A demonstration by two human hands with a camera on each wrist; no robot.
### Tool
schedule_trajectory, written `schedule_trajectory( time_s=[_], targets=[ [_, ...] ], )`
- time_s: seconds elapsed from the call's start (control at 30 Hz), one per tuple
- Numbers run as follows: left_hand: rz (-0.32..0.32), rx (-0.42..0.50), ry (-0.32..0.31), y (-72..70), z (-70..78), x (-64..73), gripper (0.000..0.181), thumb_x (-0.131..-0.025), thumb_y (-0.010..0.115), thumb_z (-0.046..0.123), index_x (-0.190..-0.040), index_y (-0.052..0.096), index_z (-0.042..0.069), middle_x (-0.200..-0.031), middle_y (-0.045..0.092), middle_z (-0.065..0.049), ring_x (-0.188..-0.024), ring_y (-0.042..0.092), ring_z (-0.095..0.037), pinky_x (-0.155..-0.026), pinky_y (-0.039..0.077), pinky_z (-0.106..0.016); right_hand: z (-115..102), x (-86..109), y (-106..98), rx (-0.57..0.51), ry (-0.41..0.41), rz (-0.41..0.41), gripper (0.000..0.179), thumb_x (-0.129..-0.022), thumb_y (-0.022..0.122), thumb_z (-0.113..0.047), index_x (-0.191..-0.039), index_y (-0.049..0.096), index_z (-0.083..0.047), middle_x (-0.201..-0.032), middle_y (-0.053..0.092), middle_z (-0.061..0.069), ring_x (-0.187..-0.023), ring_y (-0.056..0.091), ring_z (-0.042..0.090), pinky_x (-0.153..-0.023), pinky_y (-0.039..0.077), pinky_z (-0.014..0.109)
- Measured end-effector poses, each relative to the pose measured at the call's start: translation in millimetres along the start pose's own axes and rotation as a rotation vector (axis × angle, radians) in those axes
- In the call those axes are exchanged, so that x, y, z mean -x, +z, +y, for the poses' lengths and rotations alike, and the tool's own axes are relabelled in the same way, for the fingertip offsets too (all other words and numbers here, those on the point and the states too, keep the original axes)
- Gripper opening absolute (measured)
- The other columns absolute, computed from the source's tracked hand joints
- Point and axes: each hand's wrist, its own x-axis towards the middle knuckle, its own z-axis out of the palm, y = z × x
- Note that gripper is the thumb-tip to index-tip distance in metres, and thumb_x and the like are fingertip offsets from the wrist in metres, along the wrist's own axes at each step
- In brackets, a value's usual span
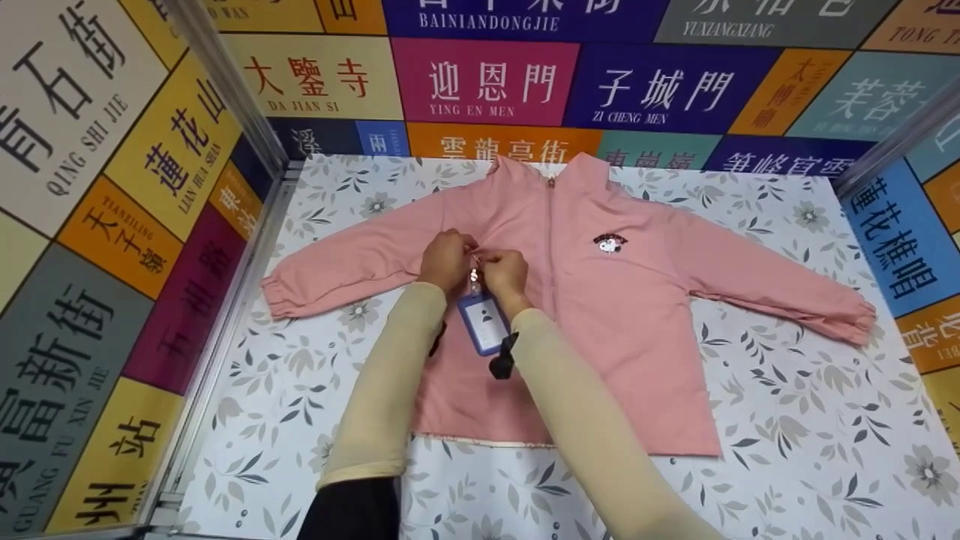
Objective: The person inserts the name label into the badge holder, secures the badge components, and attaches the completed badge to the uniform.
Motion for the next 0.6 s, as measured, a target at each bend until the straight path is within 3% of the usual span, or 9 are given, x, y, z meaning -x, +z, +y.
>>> schedule_trajectory(
  time_s=[0.4, 0.6],
  targets=[
    [0.026, -0.008, 0.023, 0.4, -2.9, -1.9, 0.017, -0.092, 0.068, 0.015, -0.104, 0.078, 0.010, -0.101, 0.076, -0.008, -0.098, 0.068, -0.028, -0.092, 0.053, -0.040, -0.7, -2.2, 3.1, 0.015, -0.001, 0.015, 0.016, -0.082, 0.067, -0.005, -0.090, 0.080, -0.005, -0.097, 0.078, 0.009, -0.097, 0.072, 0.024, -0.088, 0.054, 0.034],
    [0.033, -0.025, 0.013, 1.7, -2.1, -2.8, 0.016, -0.092, 0.065, 0.012, -0.102, 0.078, 0.011, -0.100, 0.076, -0.008, -0.098, 0.068, -0.028, -0.092, 0.053, -0.040, -2.3, -1.6, 2.2, 0.036, -0.016, 0.021, 0.014, -0.082, 0.067, -0.005, -0.086, 0.080, -0.005, -0.094, 0.078, 0.009, -0.092, 0.071, 0.024, -0.084, 0.054, 0.033]
  ],
)
